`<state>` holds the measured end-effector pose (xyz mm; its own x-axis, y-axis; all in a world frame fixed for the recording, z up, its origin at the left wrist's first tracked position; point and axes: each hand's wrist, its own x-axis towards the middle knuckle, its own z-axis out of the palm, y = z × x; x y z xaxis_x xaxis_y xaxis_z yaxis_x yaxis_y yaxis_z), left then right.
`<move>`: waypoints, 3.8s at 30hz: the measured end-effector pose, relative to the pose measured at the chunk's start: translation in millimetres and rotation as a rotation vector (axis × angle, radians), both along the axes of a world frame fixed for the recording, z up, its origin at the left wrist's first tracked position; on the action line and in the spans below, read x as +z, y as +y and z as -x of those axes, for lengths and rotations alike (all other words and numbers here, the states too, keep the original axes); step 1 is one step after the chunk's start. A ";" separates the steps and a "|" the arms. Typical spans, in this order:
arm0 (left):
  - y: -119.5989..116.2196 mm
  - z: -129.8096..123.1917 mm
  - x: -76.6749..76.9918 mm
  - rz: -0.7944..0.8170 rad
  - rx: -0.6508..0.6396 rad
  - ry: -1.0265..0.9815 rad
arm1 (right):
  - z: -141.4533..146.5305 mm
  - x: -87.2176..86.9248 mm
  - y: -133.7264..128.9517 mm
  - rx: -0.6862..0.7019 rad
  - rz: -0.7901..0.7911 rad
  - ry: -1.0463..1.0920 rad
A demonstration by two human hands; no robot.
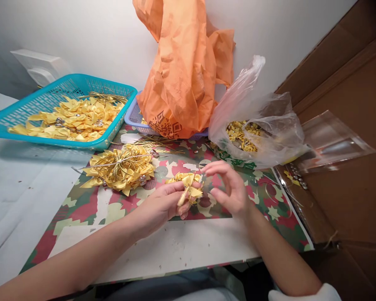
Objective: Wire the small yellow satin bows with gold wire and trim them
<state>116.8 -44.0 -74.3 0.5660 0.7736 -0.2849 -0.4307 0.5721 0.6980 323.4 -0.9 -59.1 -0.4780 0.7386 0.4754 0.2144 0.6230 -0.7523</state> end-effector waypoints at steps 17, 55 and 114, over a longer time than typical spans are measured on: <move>2.2 -1.6 4.1 0.007 0.119 0.128 | -44.7 -30.4 20.7 -0.378 -0.008 -0.634; 0.5 -1.5 3.1 -0.084 0.063 0.193 | -11.6 -20.8 -17.0 -0.228 -0.508 -0.440; -0.6 -2.7 5.2 0.042 0.018 0.025 | -3.4 -1.4 -5.3 -0.038 0.022 -0.356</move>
<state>119.5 -44.6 -69.1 0.5446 0.7705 -0.3313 -0.4233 0.5935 0.6845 326.8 -6.2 -60.5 -0.5830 0.7671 0.2677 0.4879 0.5940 -0.6396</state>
